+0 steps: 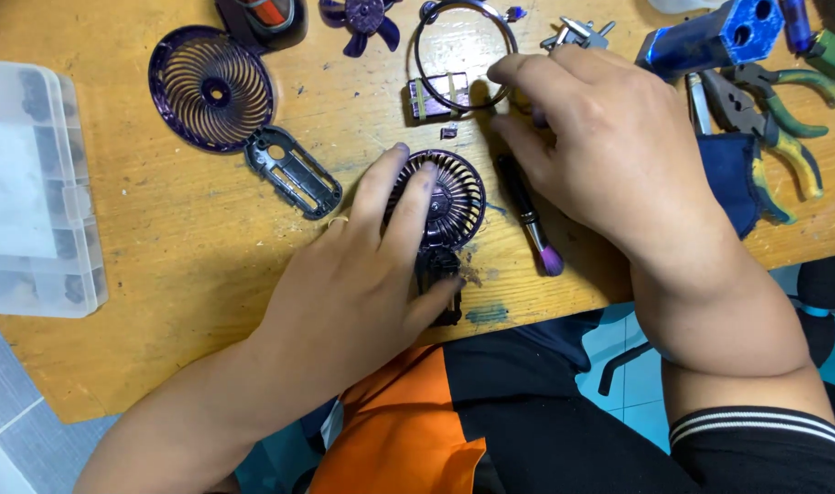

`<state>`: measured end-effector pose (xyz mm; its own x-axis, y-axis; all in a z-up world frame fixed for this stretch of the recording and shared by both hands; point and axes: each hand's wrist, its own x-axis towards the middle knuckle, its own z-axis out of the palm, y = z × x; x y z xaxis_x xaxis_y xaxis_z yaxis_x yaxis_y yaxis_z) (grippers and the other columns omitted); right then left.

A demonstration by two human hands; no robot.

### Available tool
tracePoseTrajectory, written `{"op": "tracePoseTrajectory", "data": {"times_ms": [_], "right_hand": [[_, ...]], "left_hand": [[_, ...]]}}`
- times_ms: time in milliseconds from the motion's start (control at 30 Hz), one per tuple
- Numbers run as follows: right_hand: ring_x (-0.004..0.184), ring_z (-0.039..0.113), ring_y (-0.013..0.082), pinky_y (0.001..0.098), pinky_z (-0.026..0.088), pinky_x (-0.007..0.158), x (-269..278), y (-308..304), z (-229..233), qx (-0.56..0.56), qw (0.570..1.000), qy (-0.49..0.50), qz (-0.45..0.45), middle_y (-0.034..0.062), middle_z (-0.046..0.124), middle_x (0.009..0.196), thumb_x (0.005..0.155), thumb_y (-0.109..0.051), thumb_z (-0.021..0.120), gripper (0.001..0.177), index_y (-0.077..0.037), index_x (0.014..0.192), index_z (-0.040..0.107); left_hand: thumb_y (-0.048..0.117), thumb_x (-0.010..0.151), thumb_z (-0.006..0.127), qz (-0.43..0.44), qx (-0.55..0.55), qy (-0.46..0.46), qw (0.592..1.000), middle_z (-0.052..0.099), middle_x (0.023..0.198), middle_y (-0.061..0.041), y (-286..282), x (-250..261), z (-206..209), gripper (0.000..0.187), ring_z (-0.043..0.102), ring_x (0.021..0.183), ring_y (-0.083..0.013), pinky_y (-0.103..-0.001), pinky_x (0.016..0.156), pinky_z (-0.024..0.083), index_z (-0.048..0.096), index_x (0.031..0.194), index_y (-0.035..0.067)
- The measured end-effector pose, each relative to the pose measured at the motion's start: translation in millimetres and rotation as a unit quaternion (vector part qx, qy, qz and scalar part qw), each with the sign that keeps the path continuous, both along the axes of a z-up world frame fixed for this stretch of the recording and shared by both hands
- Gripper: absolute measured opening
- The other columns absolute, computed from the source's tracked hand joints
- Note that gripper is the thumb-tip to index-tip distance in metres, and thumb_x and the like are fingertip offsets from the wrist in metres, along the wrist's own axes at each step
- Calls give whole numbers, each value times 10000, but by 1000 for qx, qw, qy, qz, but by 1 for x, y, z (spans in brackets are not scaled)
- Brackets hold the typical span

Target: Disassembling and cleaning the internal components of a small portable fan on a workbench

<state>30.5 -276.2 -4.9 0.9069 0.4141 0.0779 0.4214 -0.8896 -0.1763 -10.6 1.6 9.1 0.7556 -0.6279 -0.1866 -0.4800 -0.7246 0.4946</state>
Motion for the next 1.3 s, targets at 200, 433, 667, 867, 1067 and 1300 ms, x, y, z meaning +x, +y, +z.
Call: {"op": "tracePoseTrajectory", "data": {"times_ms": [200, 433, 667, 867, 1067, 1300], "right_hand": [[981, 752, 346, 515, 572, 635, 3, -5, -10, -22, 998, -50, 12, 61, 688, 1067, 1287, -226, 887, 99, -159, 1360, 882], [1126, 776, 396, 508, 602, 791, -1, -16, -3, 7, 998, -68, 13, 120, 793, 1258, 1308, -64, 961, 92, -80, 1392, 929], [1084, 721, 455, 550, 530, 946, -5, -43, 31, 49, 998, 40, -9, 195, 777, 1166, 1317, -52, 899, 196, 65, 1431, 791], [1200, 628, 421, 585, 684, 665, -69, -34, 45, -78, 985, 128, -83, 195, 689, 1404, 1092, -271, 812, 519, -126, 1587, 753], [1049, 687, 405, 549, 630, 796, -107, -78, 11, -56, 988, 116, -90, 137, 673, 1169, 1105, -77, 741, 240, -61, 1327, 830], [937, 704, 435, 544, 616, 847, -72, -59, 31, -33, 994, 5, -105, 187, 670, 1152, 1154, 81, 733, 202, -12, 1323, 794]], "left_hand": [[572, 992, 865, 30, 7, 0, 1000, 532, 1707, -234, -2, 4, -7, 978, 814, 1098, -433, -500, 835, 674, 495, 1695, 3], [562, 1009, 894, 47, -5, -33, 998, 582, 1621, -268, 0, 7, -5, 972, 792, 1182, -432, -488, 821, 712, 508, 1672, -35], [560, 961, 947, 42, 9, -102, 994, 632, 1627, -255, 0, 6, -3, 932, 770, 1360, -396, -467, 980, 703, 612, 1613, -15], [508, 1078, 872, 53, -35, -121, 991, 680, 1584, -297, 4, 10, 8, 717, 833, 1112, -448, -478, 678, 680, 666, 1569, 29], [297, 1146, 925, 15, -139, -172, 975, 701, 1517, -283, 9, 15, -3, 532, 827, 1310, -463, -455, 895, 708, 679, 1523, 14], [180, 1155, 893, 5, -180, -215, 960, 739, 1397, -192, 12, 16, -14, 333, 846, 1164, -367, -454, 958, 680, 773, 1422, 21]]}}
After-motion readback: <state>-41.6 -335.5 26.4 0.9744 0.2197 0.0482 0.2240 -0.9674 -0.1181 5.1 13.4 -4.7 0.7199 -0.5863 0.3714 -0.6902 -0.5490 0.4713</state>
